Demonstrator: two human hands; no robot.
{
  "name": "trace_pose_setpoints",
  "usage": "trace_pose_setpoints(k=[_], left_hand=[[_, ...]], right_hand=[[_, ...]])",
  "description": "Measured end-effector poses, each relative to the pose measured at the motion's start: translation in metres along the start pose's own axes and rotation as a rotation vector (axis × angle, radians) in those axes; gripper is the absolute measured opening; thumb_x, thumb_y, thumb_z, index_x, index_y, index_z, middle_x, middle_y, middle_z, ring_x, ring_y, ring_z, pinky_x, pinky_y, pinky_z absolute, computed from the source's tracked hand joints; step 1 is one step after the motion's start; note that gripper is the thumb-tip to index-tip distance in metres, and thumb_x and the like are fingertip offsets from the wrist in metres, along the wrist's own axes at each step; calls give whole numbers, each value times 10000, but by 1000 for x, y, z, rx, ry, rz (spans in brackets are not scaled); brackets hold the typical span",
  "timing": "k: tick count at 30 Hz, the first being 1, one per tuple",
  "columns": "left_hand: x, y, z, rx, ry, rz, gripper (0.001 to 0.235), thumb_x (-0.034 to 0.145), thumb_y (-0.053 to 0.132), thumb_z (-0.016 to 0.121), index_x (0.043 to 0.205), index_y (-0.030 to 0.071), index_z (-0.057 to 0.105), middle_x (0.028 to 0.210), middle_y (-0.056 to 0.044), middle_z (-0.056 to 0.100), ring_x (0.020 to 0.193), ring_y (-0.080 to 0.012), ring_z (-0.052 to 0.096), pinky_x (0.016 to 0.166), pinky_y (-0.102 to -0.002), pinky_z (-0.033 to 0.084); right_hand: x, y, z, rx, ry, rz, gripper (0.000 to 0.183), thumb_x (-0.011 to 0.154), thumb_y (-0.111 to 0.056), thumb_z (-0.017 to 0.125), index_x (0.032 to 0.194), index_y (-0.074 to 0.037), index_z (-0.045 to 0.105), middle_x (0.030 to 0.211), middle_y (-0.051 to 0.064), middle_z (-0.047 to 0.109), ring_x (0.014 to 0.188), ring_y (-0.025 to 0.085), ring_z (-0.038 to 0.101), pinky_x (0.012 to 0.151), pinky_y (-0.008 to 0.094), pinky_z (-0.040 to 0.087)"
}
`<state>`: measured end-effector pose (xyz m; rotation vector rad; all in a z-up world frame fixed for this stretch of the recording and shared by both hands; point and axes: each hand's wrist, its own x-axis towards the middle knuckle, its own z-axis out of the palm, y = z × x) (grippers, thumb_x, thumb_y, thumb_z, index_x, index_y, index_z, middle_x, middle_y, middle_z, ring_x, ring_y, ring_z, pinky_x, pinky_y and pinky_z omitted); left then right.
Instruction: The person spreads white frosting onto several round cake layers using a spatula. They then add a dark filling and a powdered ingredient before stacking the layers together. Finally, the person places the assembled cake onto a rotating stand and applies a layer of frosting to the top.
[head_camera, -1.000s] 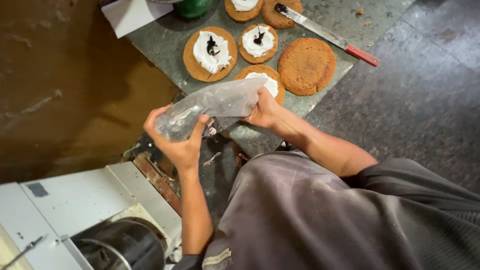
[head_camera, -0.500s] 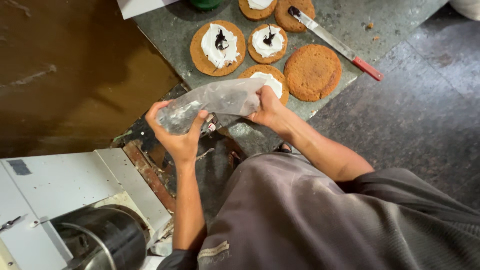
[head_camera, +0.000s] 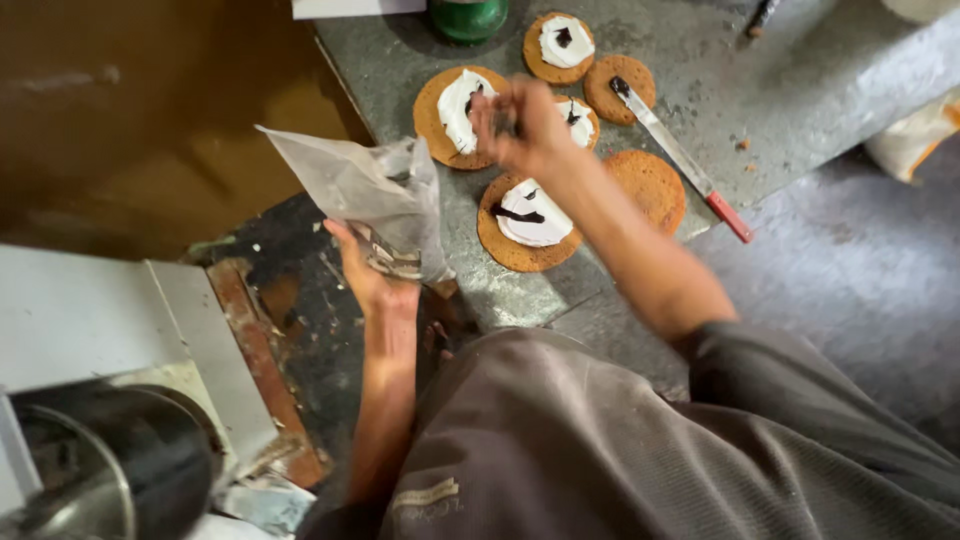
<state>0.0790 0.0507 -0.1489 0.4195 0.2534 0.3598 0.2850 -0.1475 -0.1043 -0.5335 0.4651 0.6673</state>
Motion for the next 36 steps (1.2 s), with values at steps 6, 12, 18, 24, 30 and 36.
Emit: trace_pose_setpoints(k=[6,12,18,24,30,36], left_hand=[[-1,-4,-3,-251,-138,-13,584,1053,494,523,1500,122,478,1491,-46,559,1359,-272,545,1174,-466,450],[-17,13,-11,-224,-119,89,573,1074,490,525,1500,110,479,1466,-57,568,1345,-264,554,1167,-462,453],[-26,21,-19,-201,-107,140,614,1055,503,551,1503,91,468,1454,-59,569,1349,-263,555,1165,-459,462],[-26,24,-17,-204,-79,132,614,1056,499,545,1502,85,466,1456,-65,569,1346,-267,557,1161,-462,465],[-27,24,-19,-193,-67,82,637,1039,523,555,1504,98,467,1471,-64,566,1350,-268,555,1171,-467,459],[-22,18,-18,-151,-61,99,648,1022,532,554,1526,138,448,1510,-37,542,1392,-263,540,1191,-476,462]], right_hand=[[81,-71,57,-1256,-69,-200,135,871,54,521,909,7,642,807,149,674,678,225,695,583,332,626],[111,-100,93,-2116,-29,-483,82,915,12,634,932,6,715,838,126,736,759,168,739,606,307,601],[134,-134,96,-2470,-74,-430,109,939,-32,636,989,7,724,870,113,739,791,158,737,637,307,593],[112,-152,96,-2527,-100,-398,157,922,-34,633,1047,-9,724,908,100,743,808,154,731,677,303,597],[40,-141,80,-2305,-155,-487,222,904,-37,630,1105,-25,723,946,88,747,824,149,725,716,299,601],[-72,-106,56,-1737,-340,-524,293,886,-39,627,1163,-40,723,984,75,752,841,145,719,755,295,604]])
